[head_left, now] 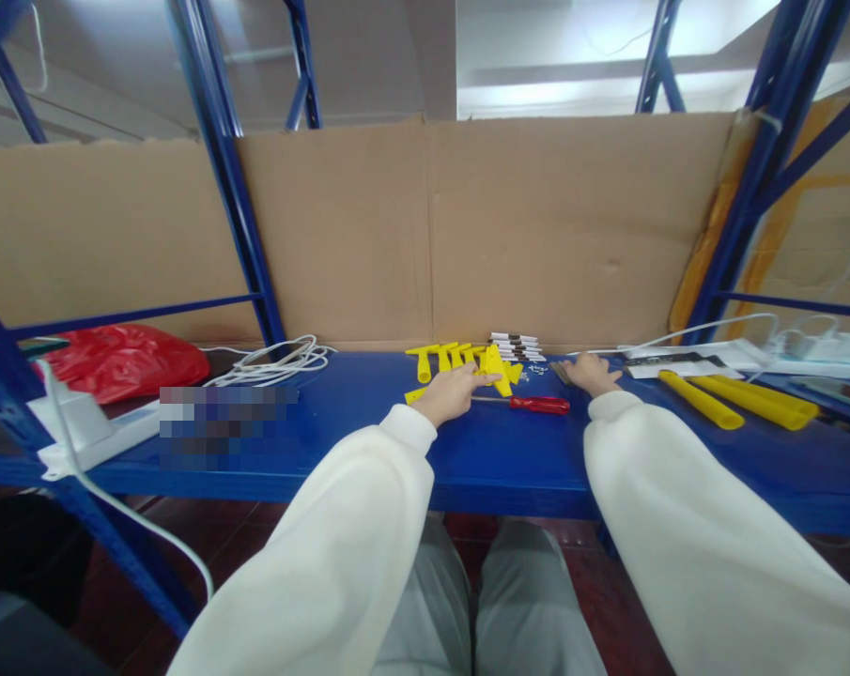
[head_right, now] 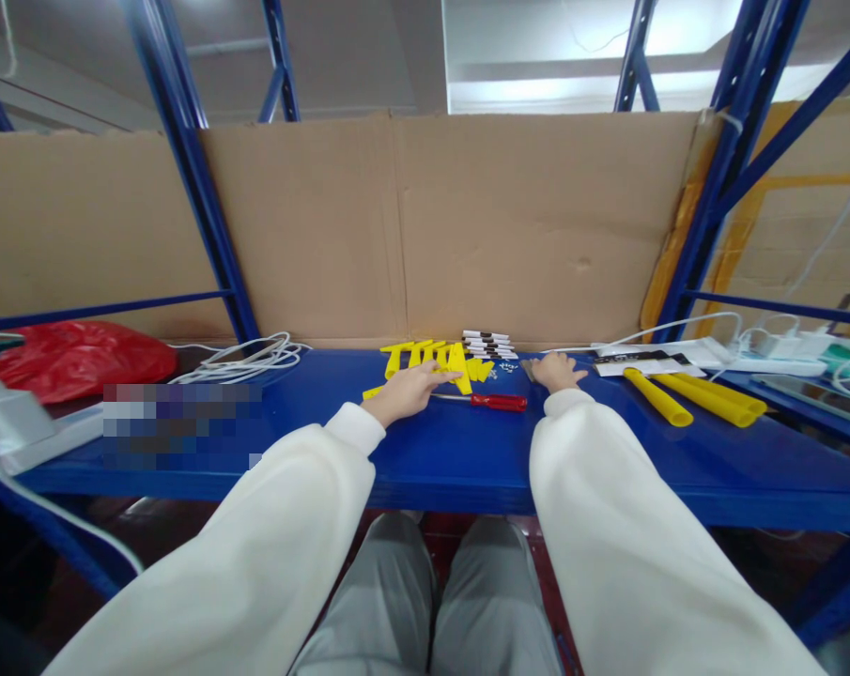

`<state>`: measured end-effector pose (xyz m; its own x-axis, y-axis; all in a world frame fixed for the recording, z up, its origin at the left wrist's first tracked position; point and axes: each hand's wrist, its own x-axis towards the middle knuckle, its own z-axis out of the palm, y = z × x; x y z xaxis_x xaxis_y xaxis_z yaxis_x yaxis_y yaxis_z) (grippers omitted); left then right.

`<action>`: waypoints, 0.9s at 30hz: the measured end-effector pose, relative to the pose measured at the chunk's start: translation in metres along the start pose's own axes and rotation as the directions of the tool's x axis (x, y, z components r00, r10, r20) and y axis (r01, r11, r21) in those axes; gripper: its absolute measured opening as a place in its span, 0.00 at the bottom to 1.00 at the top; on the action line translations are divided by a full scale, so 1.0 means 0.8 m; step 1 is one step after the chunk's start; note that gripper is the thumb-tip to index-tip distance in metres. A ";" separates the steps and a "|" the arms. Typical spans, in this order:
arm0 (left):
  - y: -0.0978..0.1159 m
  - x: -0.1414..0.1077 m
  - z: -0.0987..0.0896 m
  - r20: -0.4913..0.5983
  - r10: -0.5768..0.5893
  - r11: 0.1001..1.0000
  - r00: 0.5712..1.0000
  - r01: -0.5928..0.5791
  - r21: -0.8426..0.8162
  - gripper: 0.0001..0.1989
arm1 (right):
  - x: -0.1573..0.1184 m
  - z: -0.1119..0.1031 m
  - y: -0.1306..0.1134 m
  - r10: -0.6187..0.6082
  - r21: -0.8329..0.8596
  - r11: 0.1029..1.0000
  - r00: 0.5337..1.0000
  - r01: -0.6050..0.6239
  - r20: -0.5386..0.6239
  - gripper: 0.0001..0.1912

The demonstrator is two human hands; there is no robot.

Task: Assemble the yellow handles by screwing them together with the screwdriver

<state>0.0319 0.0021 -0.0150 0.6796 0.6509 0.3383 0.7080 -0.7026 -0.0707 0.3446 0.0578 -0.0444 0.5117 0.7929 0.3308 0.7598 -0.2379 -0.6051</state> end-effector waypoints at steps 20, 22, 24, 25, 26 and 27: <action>-0.002 0.001 0.004 0.005 -0.005 0.998 1.000 0.005 0.059 0.31 | -0.036 -0.021 -0.031 -0.012 -0.303 0.951 0.983 0.068 0.182 0.16; -0.001 0.001 0.004 0.003 -0.001 0.998 1.000 0.001 0.061 0.31 | -0.033 -0.019 -0.030 -0.027 -0.300 0.950 0.981 0.084 0.190 0.17; -0.001 0.001 0.003 0.005 0.007 0.998 1.000 -0.007 0.059 0.31 | -0.030 -0.016 -0.027 -0.043 -0.295 0.950 0.980 0.099 0.192 0.19; -0.001 0.001 0.003 0.008 0.011 0.998 1.000 -0.011 0.059 0.31 | -0.028 -0.015 -0.025 -0.053 -0.292 0.950 0.980 0.109 0.193 0.19; -0.001 0.001 0.003 0.010 0.013 0.998 1.000 -0.013 0.061 0.31 | -0.026 -0.013 -0.023 -0.064 -0.288 0.950 0.979 0.120 0.195 0.20; -0.001 0.001 0.003 0.011 0.013 0.998 1.000 -0.014 0.064 0.30 | -0.024 -0.012 -0.022 -0.073 -0.286 0.950 0.978 0.129 0.197 0.20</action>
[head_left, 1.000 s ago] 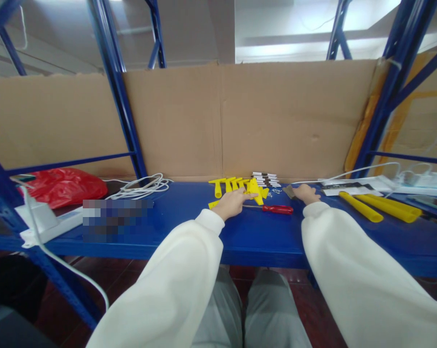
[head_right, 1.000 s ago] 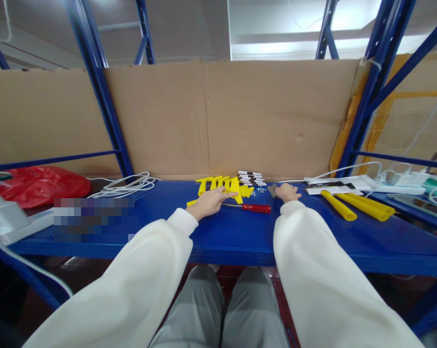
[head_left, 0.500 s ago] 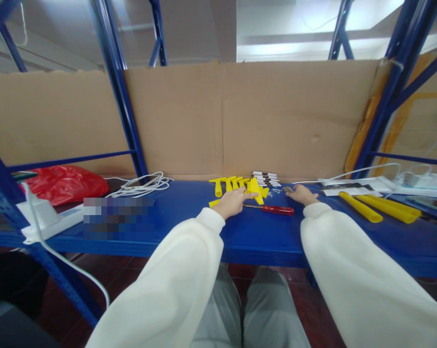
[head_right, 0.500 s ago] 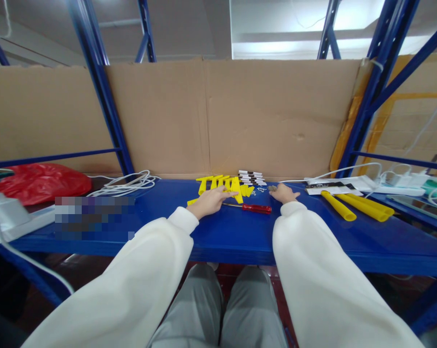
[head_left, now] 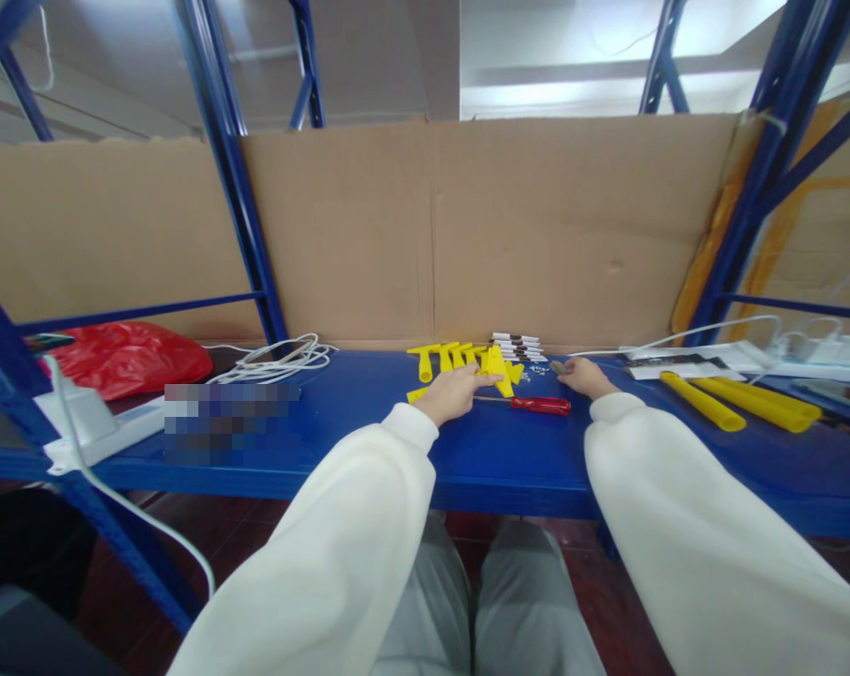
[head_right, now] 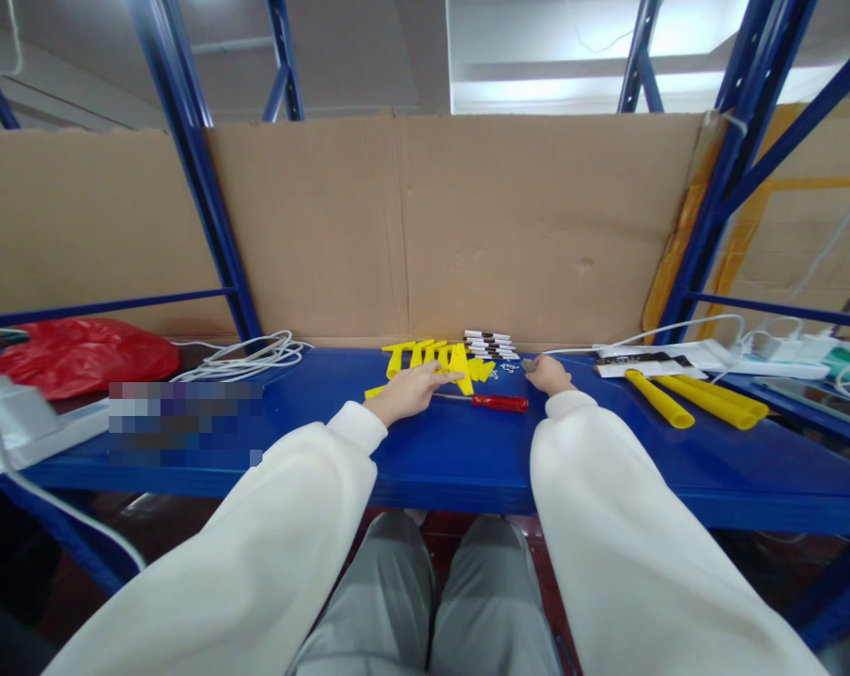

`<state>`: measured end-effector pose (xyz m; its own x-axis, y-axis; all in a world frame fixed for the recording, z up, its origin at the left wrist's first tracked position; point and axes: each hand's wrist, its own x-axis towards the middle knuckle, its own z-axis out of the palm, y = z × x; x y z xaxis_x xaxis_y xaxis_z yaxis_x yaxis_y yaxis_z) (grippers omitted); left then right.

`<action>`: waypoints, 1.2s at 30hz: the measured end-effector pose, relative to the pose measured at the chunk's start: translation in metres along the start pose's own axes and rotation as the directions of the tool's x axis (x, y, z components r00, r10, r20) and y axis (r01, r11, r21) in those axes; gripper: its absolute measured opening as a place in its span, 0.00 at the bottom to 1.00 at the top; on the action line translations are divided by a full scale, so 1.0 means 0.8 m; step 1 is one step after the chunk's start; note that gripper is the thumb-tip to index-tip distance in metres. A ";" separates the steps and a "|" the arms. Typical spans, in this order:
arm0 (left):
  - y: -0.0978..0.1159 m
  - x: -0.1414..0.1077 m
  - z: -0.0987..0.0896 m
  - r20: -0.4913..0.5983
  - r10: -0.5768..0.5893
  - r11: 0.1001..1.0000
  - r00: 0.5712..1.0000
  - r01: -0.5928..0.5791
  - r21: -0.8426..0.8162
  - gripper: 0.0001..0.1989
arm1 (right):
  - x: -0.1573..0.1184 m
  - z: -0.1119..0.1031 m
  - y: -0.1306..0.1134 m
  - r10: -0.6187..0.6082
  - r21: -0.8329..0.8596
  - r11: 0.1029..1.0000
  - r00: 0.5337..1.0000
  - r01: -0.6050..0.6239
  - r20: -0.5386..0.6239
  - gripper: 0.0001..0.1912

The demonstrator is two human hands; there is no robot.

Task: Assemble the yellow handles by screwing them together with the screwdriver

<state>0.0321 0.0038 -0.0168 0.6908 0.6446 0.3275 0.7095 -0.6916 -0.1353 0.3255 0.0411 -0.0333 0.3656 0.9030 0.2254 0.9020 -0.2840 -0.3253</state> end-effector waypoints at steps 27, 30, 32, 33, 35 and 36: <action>0.001 -0.001 -0.002 -0.005 0.004 1.000 1.000 -0.004 0.007 0.29 | -0.002 -0.003 -0.010 -0.080 -0.143 0.986 0.996 0.084 0.034 0.19; 0.001 -0.001 -0.003 0.009 0.007 1.000 1.000 -0.007 0.007 0.29 | -0.005 -0.002 -0.017 -0.079 -0.176 0.980 0.995 0.089 0.060 0.20; 0.001 -0.001 -0.004 0.016 0.010 1.000 1.000 -0.010 0.001 0.29 | -0.007 -0.002 -0.022 -0.072 -0.193 0.978 0.995 0.084 0.070 0.22; 0.001 -0.001 -0.004 0.019 0.011 1.000 1.000 -0.011 -0.003 0.29 | -0.008 -0.001 -0.024 -0.066 -0.199 0.977 0.995 0.079 0.071 0.22; 0.001 -0.001 -0.004 0.021 0.011 1.000 1.000 -0.010 -0.012 0.30 | -0.009 -0.001 -0.027 -0.055 -0.203 0.977 0.996 0.067 0.064 0.22; 0.001 -0.002 -0.004 0.021 0.010 1.000 1.000 -0.010 -0.015 0.31 | -0.008 -0.001 -0.027 -0.052 -0.200 0.978 0.997 0.062 0.057 0.22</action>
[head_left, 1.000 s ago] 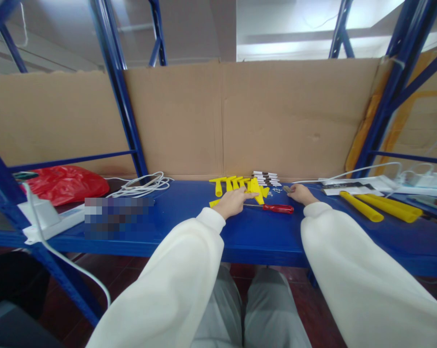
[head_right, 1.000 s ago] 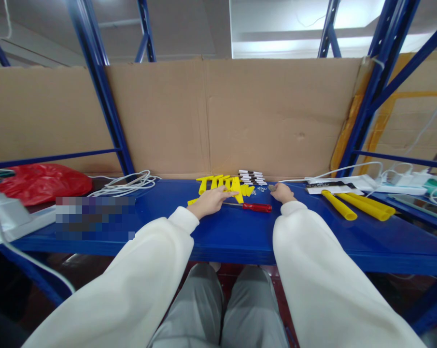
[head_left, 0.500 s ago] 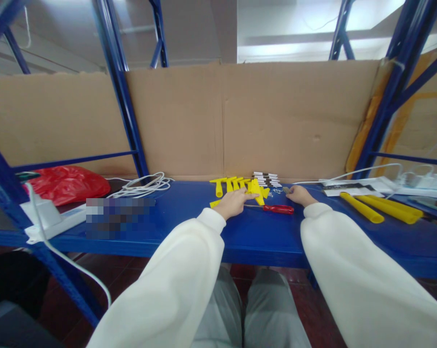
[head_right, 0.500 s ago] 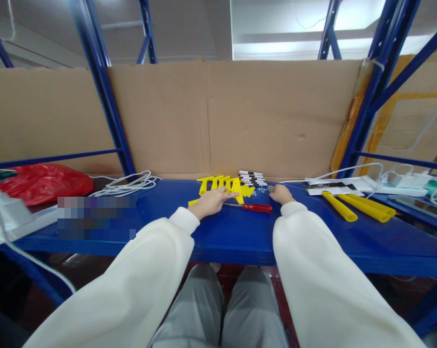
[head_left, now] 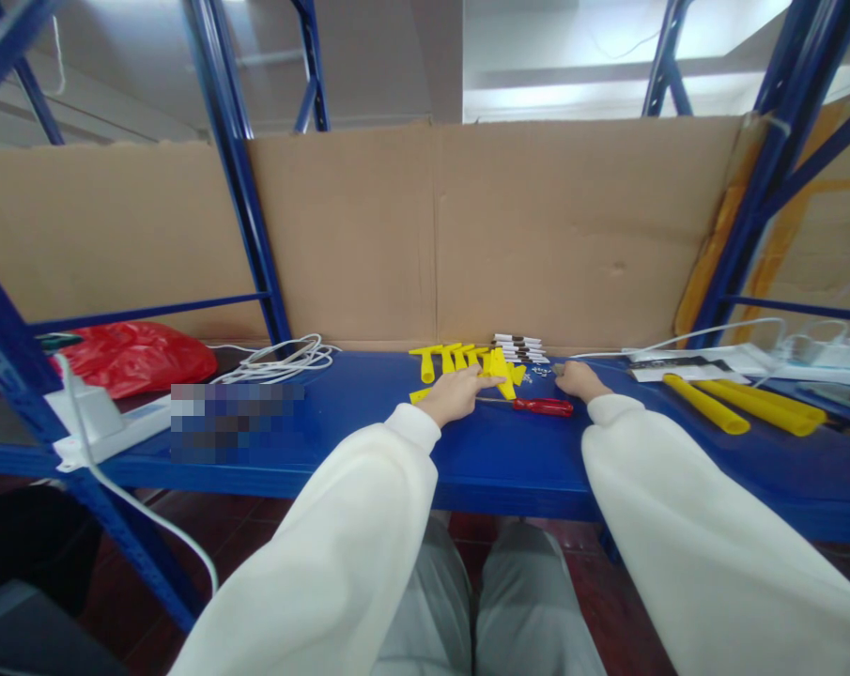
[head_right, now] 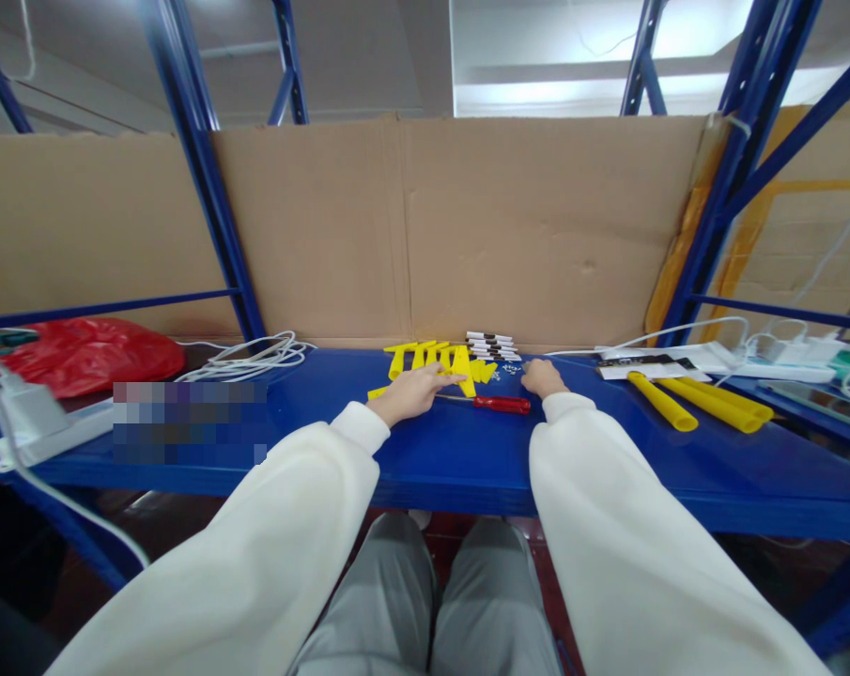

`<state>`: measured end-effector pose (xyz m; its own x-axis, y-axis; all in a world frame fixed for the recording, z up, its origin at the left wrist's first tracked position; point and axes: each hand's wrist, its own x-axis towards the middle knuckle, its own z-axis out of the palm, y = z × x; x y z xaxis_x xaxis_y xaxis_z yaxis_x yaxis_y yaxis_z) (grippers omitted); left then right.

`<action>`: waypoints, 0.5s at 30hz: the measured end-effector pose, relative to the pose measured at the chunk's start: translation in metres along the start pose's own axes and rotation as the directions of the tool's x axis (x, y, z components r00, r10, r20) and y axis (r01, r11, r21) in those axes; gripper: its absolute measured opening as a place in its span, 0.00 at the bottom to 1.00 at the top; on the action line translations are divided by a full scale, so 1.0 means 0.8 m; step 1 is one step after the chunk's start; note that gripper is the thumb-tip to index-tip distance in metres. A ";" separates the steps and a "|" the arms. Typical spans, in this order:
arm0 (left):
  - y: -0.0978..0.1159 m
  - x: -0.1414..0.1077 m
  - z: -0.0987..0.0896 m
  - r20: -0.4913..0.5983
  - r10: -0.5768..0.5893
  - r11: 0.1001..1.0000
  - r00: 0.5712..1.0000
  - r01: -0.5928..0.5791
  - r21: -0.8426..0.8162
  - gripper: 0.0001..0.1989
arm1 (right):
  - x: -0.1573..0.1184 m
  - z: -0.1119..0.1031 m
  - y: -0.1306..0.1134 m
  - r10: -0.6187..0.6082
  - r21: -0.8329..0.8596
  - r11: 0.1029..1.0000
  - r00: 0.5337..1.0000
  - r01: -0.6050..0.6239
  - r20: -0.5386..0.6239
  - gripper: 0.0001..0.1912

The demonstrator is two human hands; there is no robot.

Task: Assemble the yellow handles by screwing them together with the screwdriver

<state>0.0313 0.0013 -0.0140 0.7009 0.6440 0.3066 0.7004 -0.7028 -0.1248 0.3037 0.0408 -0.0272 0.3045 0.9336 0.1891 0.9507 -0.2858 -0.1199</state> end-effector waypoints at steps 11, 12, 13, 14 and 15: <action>0.002 0.000 0.001 -0.037 -0.008 1.000 0.999 0.009 0.009 0.29 | 0.009 0.007 0.010 -0.012 0.048 0.999 0.999 0.014 -0.041 0.21; 0.002 0.000 0.001 -0.036 -0.008 1.000 0.999 0.009 0.011 0.29 | 0.009 0.007 0.010 -0.017 0.047 0.999 0.999 0.018 -0.039 0.20; 0.002 0.000 0.001 -0.035 -0.008 1.000 0.999 0.009 0.011 0.29 | 0.008 0.007 0.011 -0.023 0.048 0.999 0.999 0.024 -0.035 0.20; 0.002 0.000 0.001 -0.035 -0.008 1.000 0.999 0.009 0.010 0.29 | 0.008 0.006 0.011 -0.030 0.051 0.998 0.999 0.031 -0.030 0.19; 0.002 0.000 0.001 -0.034 -0.009 1.000 0.999 0.009 0.008 0.29 | 0.007 0.005 0.011 -0.034 0.055 0.998 0.999 0.035 -0.021 0.19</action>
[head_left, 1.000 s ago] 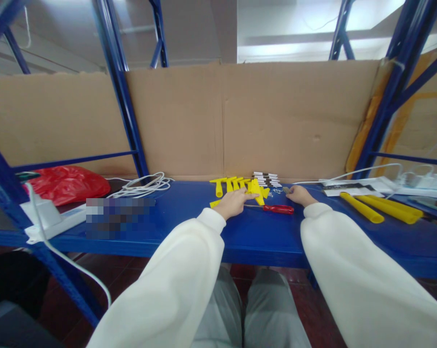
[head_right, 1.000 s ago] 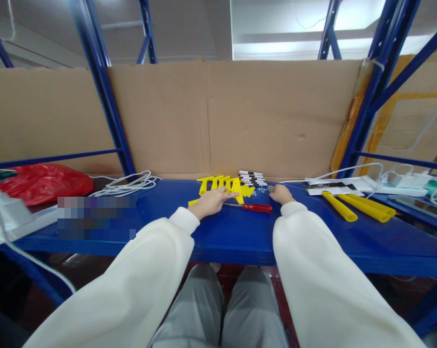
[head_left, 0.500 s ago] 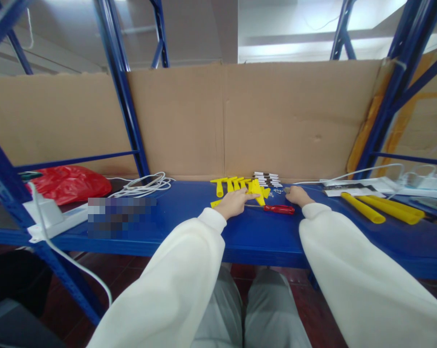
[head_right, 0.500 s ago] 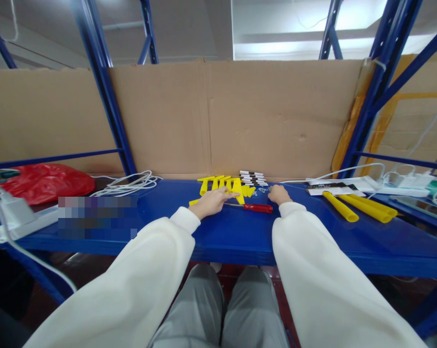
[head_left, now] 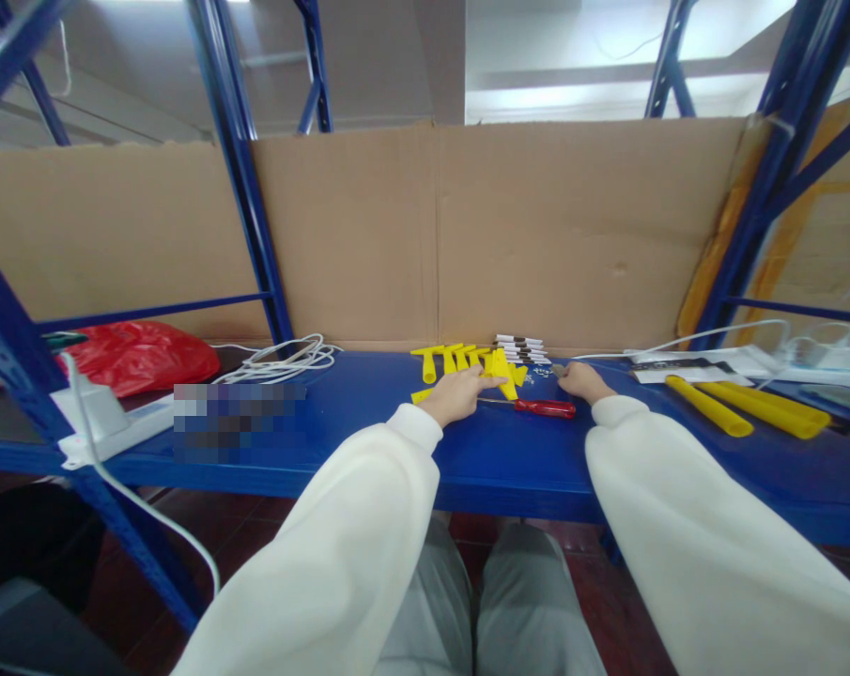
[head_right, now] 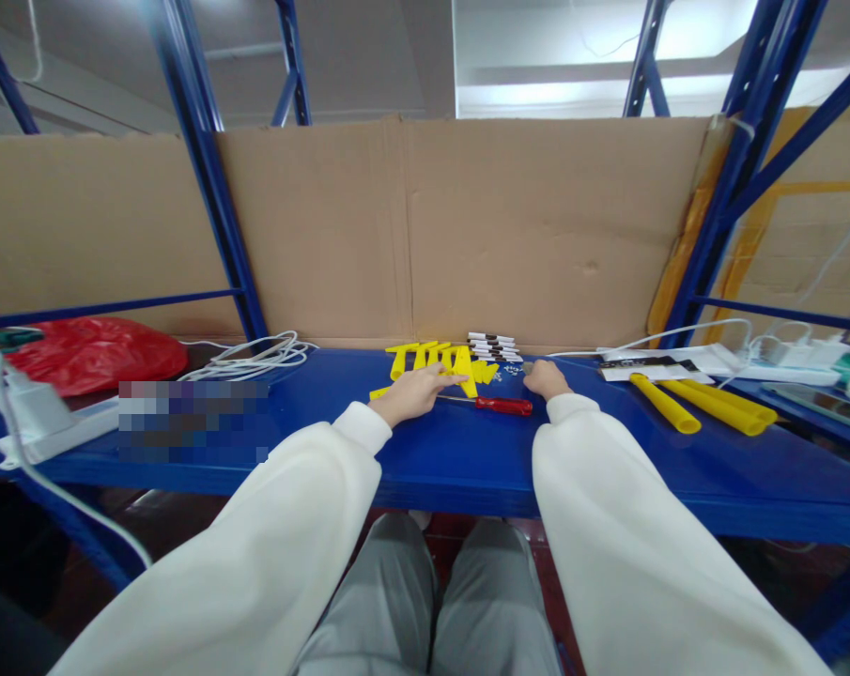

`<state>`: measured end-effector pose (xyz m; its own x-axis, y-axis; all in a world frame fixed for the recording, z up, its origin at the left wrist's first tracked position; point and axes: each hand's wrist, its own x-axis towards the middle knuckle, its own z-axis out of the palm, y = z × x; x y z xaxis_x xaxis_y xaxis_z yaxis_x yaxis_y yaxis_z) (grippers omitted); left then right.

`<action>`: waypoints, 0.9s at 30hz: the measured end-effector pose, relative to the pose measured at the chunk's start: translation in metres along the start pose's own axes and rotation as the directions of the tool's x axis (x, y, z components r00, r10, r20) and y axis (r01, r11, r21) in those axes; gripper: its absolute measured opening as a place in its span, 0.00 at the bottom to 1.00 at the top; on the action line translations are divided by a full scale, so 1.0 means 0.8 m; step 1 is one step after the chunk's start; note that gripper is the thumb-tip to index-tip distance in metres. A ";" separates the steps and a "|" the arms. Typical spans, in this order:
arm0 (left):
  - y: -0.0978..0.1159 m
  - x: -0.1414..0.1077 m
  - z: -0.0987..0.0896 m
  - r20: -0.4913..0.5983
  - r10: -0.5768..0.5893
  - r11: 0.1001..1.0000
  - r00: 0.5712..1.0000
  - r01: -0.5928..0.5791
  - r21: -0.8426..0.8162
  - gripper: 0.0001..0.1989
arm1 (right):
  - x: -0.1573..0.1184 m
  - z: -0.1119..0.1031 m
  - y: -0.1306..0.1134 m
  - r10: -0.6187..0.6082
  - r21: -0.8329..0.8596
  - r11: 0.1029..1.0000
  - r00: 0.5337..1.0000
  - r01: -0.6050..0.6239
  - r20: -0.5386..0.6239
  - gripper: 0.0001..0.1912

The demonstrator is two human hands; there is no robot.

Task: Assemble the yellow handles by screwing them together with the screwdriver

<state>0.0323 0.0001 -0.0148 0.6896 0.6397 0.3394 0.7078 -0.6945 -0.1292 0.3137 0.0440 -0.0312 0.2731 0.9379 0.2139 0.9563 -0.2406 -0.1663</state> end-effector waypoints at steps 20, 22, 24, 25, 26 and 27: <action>0.002 -0.002 -0.001 0.002 -0.015 1.000 1.000 0.015 0.001 0.30 | -0.015 -0.012 -0.014 0.152 0.003 0.988 0.988 -0.152 0.013 0.22; 0.002 -0.002 -0.001 0.004 -0.020 1.000 1.000 0.020 0.003 0.30 | -0.017 -0.014 -0.015 0.168 -0.002 0.986 0.986 -0.168 0.021 0.23; 0.003 -0.002 -0.002 0.004 -0.025 1.000 1.000 0.025 0.002 0.30 | -0.019 -0.016 -0.016 0.179 -0.009 0.984 0.983 -0.179 0.036 0.23; 0.003 -0.003 -0.002 0.004 -0.026 1.000 1.000 0.026 0.000 0.29 | -0.021 -0.017 -0.017 0.181 -0.011 0.984 0.983 -0.180 0.041 0.24; 0.004 -0.003 -0.003 0.004 -0.028 1.000 1.000 0.028 -0.003 0.29 | -0.022 -0.018 -0.018 0.180 -0.012 0.984 0.983 -0.180 0.041 0.24; 0.004 -0.003 -0.003 0.004 -0.029 1.000 1.000 0.029 -0.005 0.29 | -0.023 -0.018 -0.018 0.179 -0.012 0.984 0.983 -0.179 0.040 0.24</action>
<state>0.0325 -0.0043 -0.0137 0.6692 0.6612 0.3391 0.7270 -0.6769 -0.1147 0.2962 0.0270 -0.0189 0.4354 0.8889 0.1425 0.8933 -0.4071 -0.1905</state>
